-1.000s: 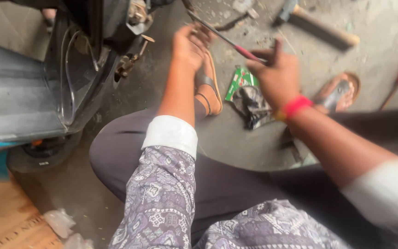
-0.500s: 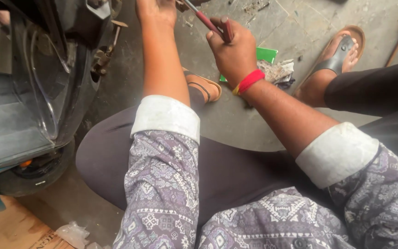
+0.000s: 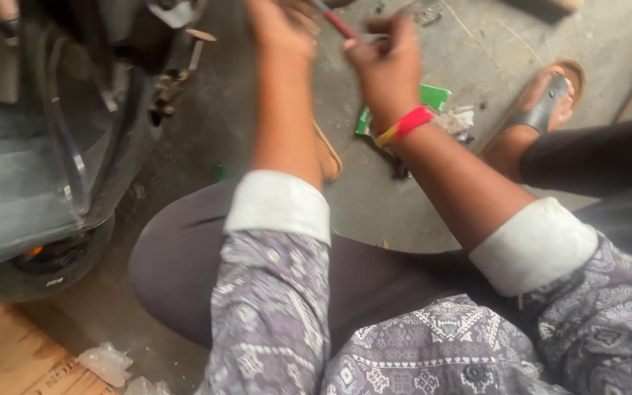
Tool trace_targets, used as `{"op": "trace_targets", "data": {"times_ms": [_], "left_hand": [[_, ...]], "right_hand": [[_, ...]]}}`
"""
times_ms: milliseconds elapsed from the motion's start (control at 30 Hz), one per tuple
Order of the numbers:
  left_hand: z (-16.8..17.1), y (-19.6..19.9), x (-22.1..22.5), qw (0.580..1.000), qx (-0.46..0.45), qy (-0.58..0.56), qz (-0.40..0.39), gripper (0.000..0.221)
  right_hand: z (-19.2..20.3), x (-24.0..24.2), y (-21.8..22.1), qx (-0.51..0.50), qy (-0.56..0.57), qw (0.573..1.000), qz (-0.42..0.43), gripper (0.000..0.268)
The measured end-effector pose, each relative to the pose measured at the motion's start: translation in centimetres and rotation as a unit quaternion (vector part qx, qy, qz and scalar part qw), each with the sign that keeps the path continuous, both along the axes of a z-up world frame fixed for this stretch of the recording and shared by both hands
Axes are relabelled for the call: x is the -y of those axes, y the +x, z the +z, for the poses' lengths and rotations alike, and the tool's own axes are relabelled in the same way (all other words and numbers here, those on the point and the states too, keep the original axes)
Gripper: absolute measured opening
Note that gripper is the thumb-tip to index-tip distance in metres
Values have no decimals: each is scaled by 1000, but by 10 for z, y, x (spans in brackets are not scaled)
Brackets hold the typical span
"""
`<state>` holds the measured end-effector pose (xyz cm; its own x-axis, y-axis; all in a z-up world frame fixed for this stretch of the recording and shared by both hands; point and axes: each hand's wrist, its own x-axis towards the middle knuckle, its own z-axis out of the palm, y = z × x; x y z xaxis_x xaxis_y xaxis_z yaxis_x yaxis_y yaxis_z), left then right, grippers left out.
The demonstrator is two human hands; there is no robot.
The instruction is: Repairing and maintaining engine components of a scooter using hand tools.
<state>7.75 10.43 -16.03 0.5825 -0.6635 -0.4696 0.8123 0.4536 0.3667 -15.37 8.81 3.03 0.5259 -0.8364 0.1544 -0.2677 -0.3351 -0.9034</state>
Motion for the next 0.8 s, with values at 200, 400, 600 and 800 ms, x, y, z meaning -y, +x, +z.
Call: {"op": "trace_targets", "data": {"times_ms": [200, 400, 600, 800], "left_hand": [[172, -113, 1, 990, -89, -51, -101, 31], [110, -92, 21, 988, -102, -87, -78, 39], [158, -99, 37, 989, -142, -13, -40, 50], [128, -83, 35, 986, -155, -17, -58, 48]], "right_hand": [[-32, 9, -8, 203, 311, 928, -43, 28], [40, 7, -47, -189, -316, 930, 12, 25], [-10, 7, -57, 11, -199, 971, -129, 35], [7, 14, -54, 64, 293, 930, -213, 24]]}}
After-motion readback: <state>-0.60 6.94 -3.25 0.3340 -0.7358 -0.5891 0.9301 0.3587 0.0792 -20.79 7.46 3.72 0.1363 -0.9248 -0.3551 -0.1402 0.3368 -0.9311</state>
